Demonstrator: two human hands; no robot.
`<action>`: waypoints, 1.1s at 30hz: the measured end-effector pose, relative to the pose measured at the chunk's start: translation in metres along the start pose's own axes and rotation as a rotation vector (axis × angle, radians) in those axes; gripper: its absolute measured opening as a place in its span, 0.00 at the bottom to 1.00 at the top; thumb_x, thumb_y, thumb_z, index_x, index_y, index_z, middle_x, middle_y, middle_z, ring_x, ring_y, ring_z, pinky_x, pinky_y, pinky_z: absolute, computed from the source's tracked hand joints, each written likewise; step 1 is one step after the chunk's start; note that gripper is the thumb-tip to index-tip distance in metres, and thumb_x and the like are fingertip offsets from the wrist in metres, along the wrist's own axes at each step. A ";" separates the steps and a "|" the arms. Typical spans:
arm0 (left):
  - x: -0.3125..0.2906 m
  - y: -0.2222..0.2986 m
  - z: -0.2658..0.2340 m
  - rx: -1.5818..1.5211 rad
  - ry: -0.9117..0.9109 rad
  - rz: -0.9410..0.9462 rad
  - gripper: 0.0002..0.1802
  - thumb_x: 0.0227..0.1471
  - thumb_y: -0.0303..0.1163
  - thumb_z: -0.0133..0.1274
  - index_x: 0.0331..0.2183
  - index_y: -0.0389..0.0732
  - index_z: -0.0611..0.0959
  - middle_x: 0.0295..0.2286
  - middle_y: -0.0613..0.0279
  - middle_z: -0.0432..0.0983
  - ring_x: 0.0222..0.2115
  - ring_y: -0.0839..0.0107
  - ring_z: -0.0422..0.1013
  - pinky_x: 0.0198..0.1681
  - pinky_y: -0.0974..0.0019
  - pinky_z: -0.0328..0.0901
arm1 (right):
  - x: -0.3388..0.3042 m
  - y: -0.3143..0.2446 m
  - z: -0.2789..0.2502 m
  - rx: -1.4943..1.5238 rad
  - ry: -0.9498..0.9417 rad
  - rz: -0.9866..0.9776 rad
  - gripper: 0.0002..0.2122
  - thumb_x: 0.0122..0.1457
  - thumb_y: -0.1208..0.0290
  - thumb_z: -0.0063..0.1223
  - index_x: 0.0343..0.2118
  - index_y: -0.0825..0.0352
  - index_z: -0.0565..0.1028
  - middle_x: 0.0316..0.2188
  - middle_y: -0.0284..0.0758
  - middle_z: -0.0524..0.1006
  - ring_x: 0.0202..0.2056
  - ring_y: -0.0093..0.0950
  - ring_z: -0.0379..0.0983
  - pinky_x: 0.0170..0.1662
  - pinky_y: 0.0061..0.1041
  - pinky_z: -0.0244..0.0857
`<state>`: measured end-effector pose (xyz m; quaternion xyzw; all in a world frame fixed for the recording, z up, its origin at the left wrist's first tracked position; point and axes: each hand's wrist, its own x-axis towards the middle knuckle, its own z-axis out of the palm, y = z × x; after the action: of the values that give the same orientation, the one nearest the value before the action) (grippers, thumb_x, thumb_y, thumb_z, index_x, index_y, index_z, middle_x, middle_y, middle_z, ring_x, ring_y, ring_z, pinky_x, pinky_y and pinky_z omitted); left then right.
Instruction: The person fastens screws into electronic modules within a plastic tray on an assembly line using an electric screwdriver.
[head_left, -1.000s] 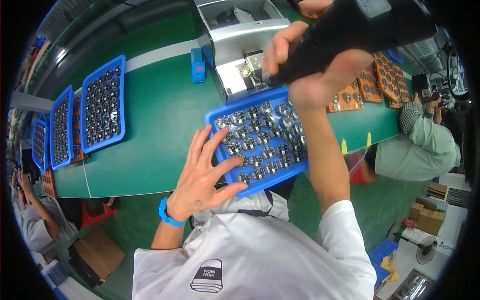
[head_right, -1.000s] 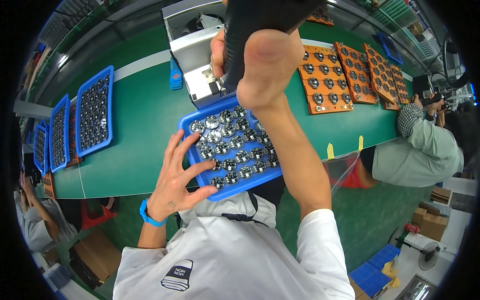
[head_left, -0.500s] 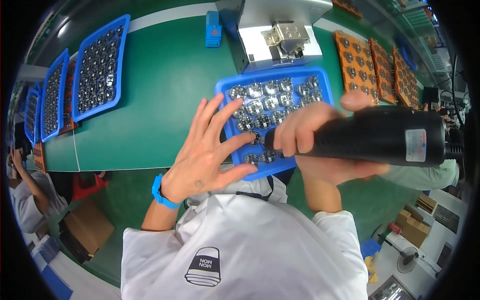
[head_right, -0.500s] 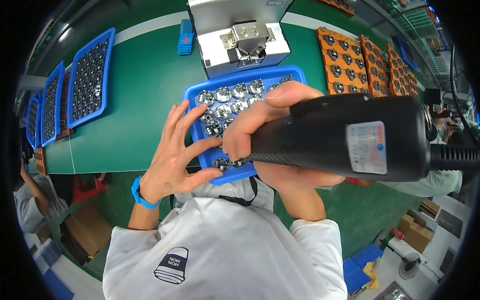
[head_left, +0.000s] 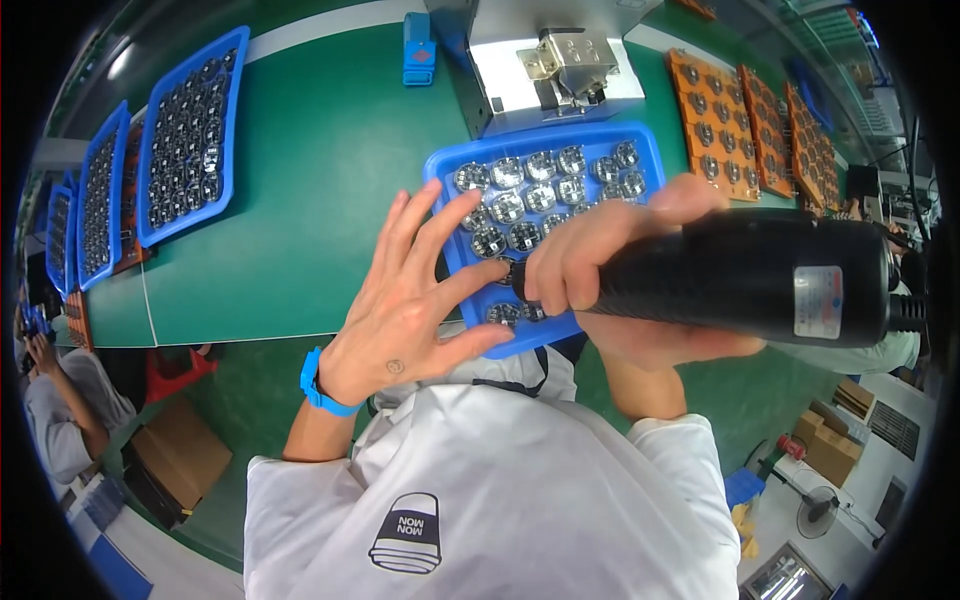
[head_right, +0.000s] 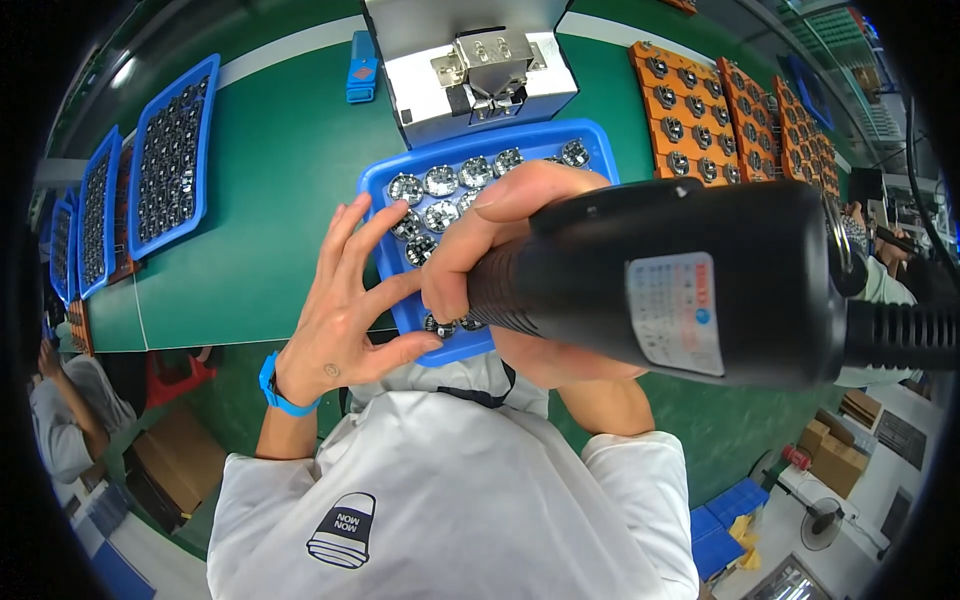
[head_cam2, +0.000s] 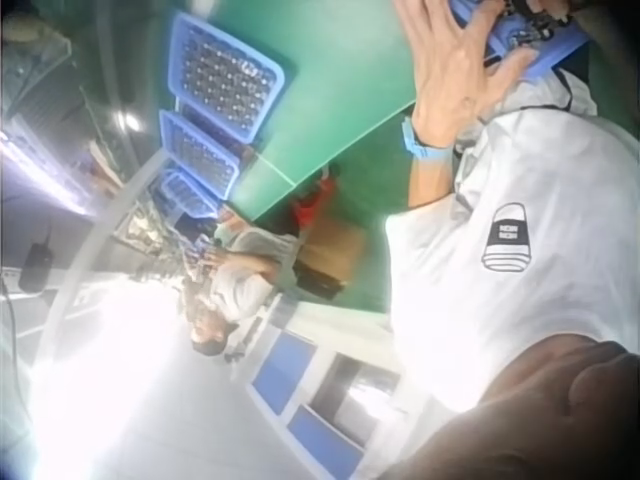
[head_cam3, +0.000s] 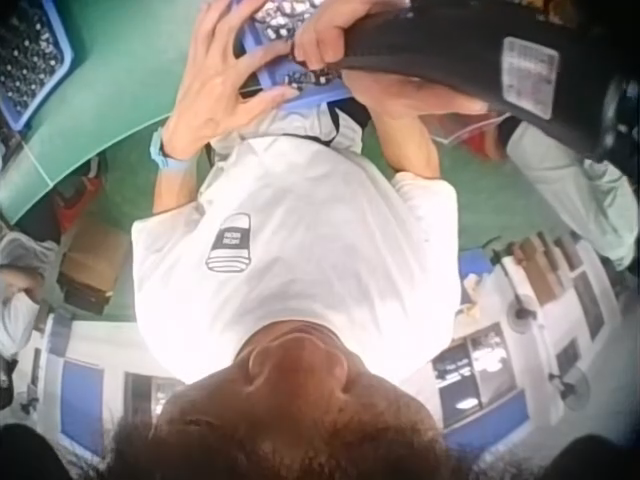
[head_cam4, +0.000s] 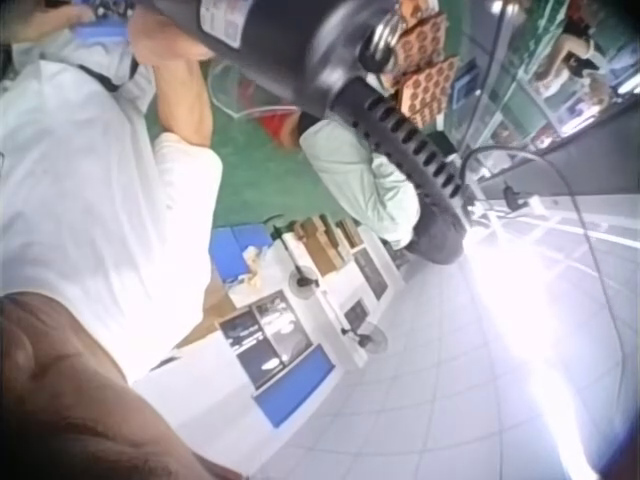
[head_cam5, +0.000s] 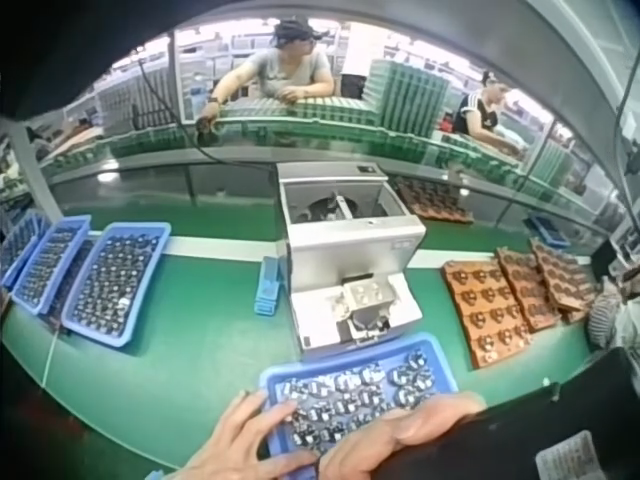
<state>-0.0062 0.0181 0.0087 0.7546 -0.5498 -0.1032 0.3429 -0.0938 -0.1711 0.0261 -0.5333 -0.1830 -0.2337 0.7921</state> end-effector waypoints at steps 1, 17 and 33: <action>0.000 0.000 0.000 -0.001 0.001 0.000 0.24 0.38 0.46 0.65 0.37 0.43 0.84 0.57 0.48 0.58 0.61 0.43 0.48 0.62 0.37 0.44 | -0.001 0.000 0.001 0.002 0.002 0.014 0.42 0.48 0.27 0.44 0.54 0.60 0.56 0.21 0.43 0.71 0.19 0.36 0.69 0.25 0.37 0.69; -0.002 -0.003 -0.001 -0.002 -0.012 0.028 0.22 0.40 0.43 0.62 0.38 0.43 0.83 0.58 0.47 0.56 0.60 0.42 0.47 0.62 0.37 0.44 | 0.012 -0.006 0.016 -0.167 -0.204 0.223 0.10 0.57 0.68 0.50 0.38 0.67 0.69 0.22 0.44 0.74 0.22 0.38 0.72 0.30 0.37 0.69; -0.007 -0.004 0.007 0.152 0.103 0.081 0.34 0.39 0.54 0.65 0.42 0.39 0.78 0.52 0.43 0.64 0.54 0.43 0.61 0.55 0.40 0.58 | 0.070 -0.055 -0.092 0.305 0.237 -0.254 0.37 0.60 0.49 0.47 0.63 0.71 0.50 0.34 0.34 0.60 0.35 0.24 0.57 0.36 0.25 0.55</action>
<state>-0.0101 0.0220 -0.0006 0.7600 -0.5676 -0.0081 0.3163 -0.0633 -0.2865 0.0725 -0.3487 -0.1875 -0.3622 0.8438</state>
